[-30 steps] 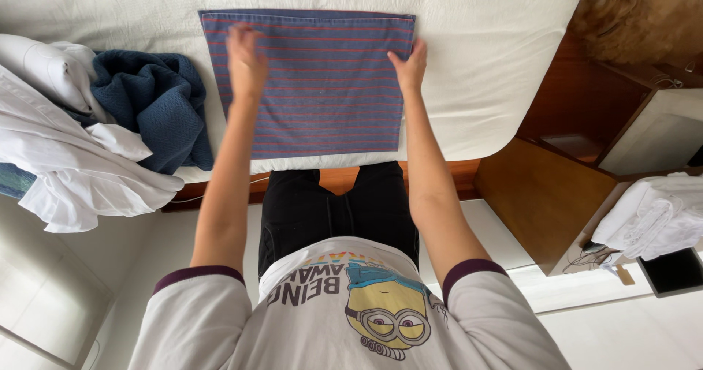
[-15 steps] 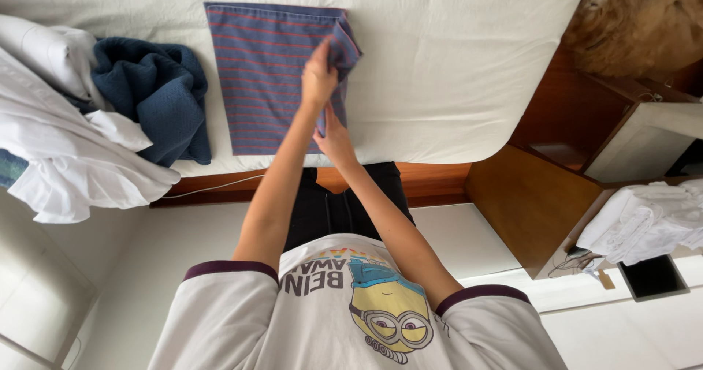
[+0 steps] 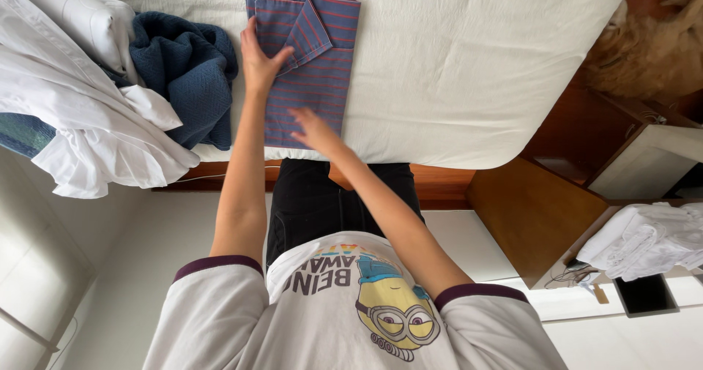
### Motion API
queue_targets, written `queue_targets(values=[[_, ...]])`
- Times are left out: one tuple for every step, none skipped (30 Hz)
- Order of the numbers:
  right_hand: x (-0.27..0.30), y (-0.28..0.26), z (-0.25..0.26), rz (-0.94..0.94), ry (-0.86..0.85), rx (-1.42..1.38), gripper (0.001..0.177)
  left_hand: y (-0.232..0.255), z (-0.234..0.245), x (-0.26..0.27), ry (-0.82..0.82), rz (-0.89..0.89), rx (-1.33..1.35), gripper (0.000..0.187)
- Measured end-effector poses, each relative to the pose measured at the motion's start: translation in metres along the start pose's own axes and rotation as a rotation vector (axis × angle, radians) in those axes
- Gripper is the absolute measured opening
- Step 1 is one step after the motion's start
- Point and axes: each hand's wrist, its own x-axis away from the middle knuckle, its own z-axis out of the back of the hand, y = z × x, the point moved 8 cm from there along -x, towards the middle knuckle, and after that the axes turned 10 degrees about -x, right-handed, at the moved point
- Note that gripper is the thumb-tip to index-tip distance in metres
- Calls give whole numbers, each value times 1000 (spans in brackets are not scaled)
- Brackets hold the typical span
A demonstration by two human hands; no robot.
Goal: The person folds several pieces of bedding, including a white towel, a striped towel, and a patterned towel, on a bed. They then place each folded item onto a stack on a nearby desk.
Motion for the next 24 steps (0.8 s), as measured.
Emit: queue_targets(values=[[6, 19, 18, -32, 90, -4, 57, 20, 3, 4, 17, -55, -123, 113], [8, 34, 39, -29, 197, -42, 54, 39, 0, 9, -23, -106, -253, 116], [7, 48, 60, -25, 304, -80, 51, 56, -6, 14, -62, -159, -383, 120], [5, 64, 77, -71, 363, -95, 49, 70, -13, 18, -102, -212, -513, 123], [2, 77, 93, -116, 420, -111, 48, 81, -15, 22, -78, -286, -567, 117], [0, 85, 106, -118, 460, -152, 47, 89, -19, 26, -53, -359, -622, 111], [-3, 92, 118, -120, 498, -194, 46, 92, -25, 29, -29, -432, -678, 106], [-4, 96, 128, -123, 536, -237, 45, 77, -25, 24, -26, -308, -568, 91], [-6, 94, 135, -89, 553, -187, 44, 56, -25, 18, -21, -185, -457, 76], [-9, 92, 142, -54, 570, -138, 44, 32, -27, 11, -14, -63, -346, 61], [-11, 89, 146, -22, 586, -91, 43, 5, -23, -3, 67, 64, -185, 38], [-10, 86, 151, 4, 650, -39, 46, -24, -18, -14, 148, 191, -23, 16], [-8, 83, 155, 31, 712, 12, 49, -40, -12, -17, 213, 148, 11, 19], [-5, 80, 158, 60, 773, 64, 53, -54, -4, -21, 277, 104, 44, 23], [-8, 88, 159, -26, 778, -12, 53, -65, 3, -26, 342, 57, 78, 28], [-10, 96, 158, -112, 780, -89, 54, -79, -3, -27, 281, 89, 110, 29], [-11, 104, 156, -199, 783, -166, 55, -89, -10, -24, 217, 119, 142, 30], [-15, 112, 149, -271, 717, -301, 56, -96, -17, -23, 153, 148, 174, 33], [-14, 118, 139, -345, 649, -435, 58, -98, -23, -17, 103, 154, 176, 39], [-12, 123, 128, -418, 578, -569, 59, -100, -28, -4, 53, 159, 178, 45], [-10, 123, 120, -471, 506, -606, 60, -101, -31, 8, 4, 165, 179, 50], [-6, 121, 112, -524, 434, -642, 61, -100, -31, 21, -36, 161, 88, 44], [-5, 116, 107, -573, 361, -677, 62, -97, -29, 29, -71, 155, -3, 40], [-2, 109, 109, -575, 360, -700, 61, -95, -26, 35, -111, 208, 51, 38]])
